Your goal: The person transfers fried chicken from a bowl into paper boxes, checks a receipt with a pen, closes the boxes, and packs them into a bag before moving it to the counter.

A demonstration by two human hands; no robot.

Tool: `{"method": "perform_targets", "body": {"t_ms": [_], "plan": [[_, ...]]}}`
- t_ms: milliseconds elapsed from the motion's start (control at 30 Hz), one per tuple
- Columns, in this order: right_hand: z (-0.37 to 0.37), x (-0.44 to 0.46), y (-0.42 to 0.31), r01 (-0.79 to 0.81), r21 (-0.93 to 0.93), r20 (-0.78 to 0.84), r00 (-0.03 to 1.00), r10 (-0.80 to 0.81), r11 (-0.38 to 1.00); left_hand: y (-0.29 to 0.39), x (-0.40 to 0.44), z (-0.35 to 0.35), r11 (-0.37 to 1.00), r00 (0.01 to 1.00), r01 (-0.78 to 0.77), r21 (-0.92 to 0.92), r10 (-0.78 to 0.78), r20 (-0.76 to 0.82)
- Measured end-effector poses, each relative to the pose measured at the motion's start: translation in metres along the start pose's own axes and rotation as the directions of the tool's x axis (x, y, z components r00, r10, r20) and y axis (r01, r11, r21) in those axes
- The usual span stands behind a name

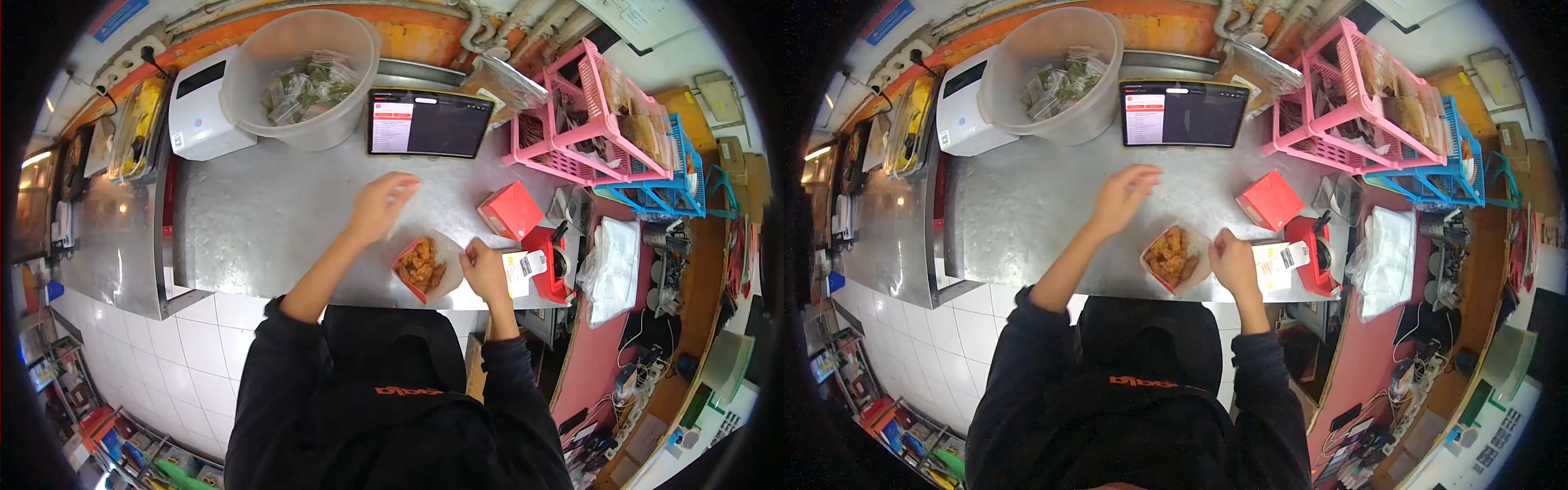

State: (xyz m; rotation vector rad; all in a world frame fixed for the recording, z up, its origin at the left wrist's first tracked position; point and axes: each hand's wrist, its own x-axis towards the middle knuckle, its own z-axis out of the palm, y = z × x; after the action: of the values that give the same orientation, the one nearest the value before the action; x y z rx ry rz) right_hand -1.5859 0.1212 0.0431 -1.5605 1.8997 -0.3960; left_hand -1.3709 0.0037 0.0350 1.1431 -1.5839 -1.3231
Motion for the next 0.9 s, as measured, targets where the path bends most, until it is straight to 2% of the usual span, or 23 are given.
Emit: {"method": "perform_targets", "body": {"t_ms": [33, 67, 100, 133, 167, 233, 267, 300, 333, 367, 400, 433, 500, 533, 567, 600, 633, 667, 700, 767, 833, 900], "plan": [[0.001, -0.010, 0.006, -0.094, -0.063, -0.001, 0.996, 0.094, 0.994, -0.014, -0.010, -0.010, 1.000, 0.999, -0.009, 0.024, 0.010, -0.040], [0.008, -0.022, 0.014, -0.251, 0.152, 0.077, 0.967, 0.242, 0.956, -0.032, -0.024, -0.018, 0.999, 0.996, -0.018, 0.050, 0.022, -0.082], [0.016, -0.036, 0.020, -0.404, 0.346, 0.184, 0.914, 0.362, 0.847, -0.039, -0.042, -0.027, 0.993, 0.993, 0.105, 0.052, -0.101, -0.066], [0.018, -0.051, 0.014, -0.497, 0.468, 0.325, 0.866, 0.381, 0.731, -0.044, -0.062, -0.031, 0.972, 0.973, 0.227, 0.058, -0.224, -0.050], [0.023, -0.064, 0.006, -0.589, 0.556, 0.465, 0.805, 0.368, 0.586, -0.049, -0.084, -0.029, 0.968, 0.969, 0.246, 0.039, -0.247, 0.011], [0.040, -0.084, -0.001, -0.531, 0.605, 0.425, 0.846, 0.323, 0.593, -0.045, -0.111, -0.023, 0.962, 0.960, 0.271, 0.024, -0.272, 0.075], [0.043, -0.090, 0.000, -0.423, 0.619, 0.340, 0.904, 0.260, 0.661, -0.036, -0.120, -0.019, 0.985, 0.980, 0.099, 0.144, -0.121, 0.155], [0.043, -0.092, 0.002, -0.427, 0.620, 0.340, 0.902, 0.266, 0.659, -0.028, -0.122, -0.014, 0.966, 0.968, -0.086, 0.243, 0.023, 0.252], [0.041, -0.093, 0.006, -0.200, 0.522, 0.102, 0.980, 0.172, 0.829, -0.025, -0.121, -0.008, 0.967, 0.967, -0.087, 0.241, 0.023, 0.254], [0.039, -0.094, 0.009, 0.024, 0.349, -0.120, 0.993, 0.019, 0.937, -0.021, -0.119, -0.001, 0.958, 0.948, -0.173, 0.229, 0.099, 0.302], [0.038, -0.094, 0.012, 0.001, 0.361, -0.164, 0.985, 0.062, 0.933, -0.018, -0.116, 0.006, 0.942, 0.921, -0.259, 0.213, 0.175, 0.349], [0.038, -0.092, 0.012, 0.003, 0.361, -0.170, 0.984, 0.063, 0.932, -0.016, -0.110, 0.011, 0.941, 0.919, -0.265, 0.212, 0.179, 0.352], [0.041, -0.090, 0.012, 0.209, 0.227, -0.336, 0.934, -0.125, 0.951, -0.017, -0.088, 0.018, 0.930, 0.915, -0.327, 0.168, 0.267, 0.302], [0.047, -0.090, 0.009, 0.240, 0.200, -0.336, 0.928, -0.164, 0.950, -0.020, -0.075, 0.018, 0.929, 0.913, -0.330, 0.166, 0.270, 0.306], [0.056, -0.093, 0.004, 0.202, 0.259, -0.343, 0.934, -0.105, 0.945, -0.025, -0.060, 0.016, 0.936, 0.881, -0.325, 0.132, 0.250, 0.401], [0.062, -0.092, 0.001, 0.220, 0.198, -0.335, 0.931, -0.145, 0.955, -0.027, -0.051, 0.016, 0.943, 0.840, -0.316, 0.099, 0.230, 0.491], [0.065, -0.093, -0.001, 0.238, 0.136, -0.324, 0.928, -0.184, 0.962, -0.027, -0.049, 0.016, 0.943, 0.838, -0.318, 0.098, 0.231, 0.494], [0.065, -0.095, -0.002, 0.247, 0.042, -0.249, 0.941, -0.229, 0.968, -0.026, -0.048, 0.015, 0.911, 0.802, -0.397, 0.109, 0.287, 0.524], [0.064, -0.093, -0.003, 0.245, 0.044, -0.255, 0.940, -0.226, 0.969, -0.025, -0.046, 0.013, 0.871, 0.758, -0.476, 0.117, 0.339, 0.557], [0.062, -0.087, -0.003, 0.299, -0.148, -0.165, 0.932, -0.322, 0.943, -0.019, -0.052, 0.003, 0.846, 0.732, -0.506, 0.169, 0.317, 0.603], [0.065, -0.084, 0.009, 0.265, -0.148, -0.153, 0.946, -0.287, 0.953, -0.019, -0.066, -0.002, 0.815, 0.699, -0.539, 0.211, 0.294, 0.652], [0.059, -0.076, 0.018, 0.341, -0.157, -0.088, 0.930, -0.357, 0.927, -0.028, -0.083, 0.001, 0.739, 0.672, -0.613, 0.280, 0.300, 0.678]]}}
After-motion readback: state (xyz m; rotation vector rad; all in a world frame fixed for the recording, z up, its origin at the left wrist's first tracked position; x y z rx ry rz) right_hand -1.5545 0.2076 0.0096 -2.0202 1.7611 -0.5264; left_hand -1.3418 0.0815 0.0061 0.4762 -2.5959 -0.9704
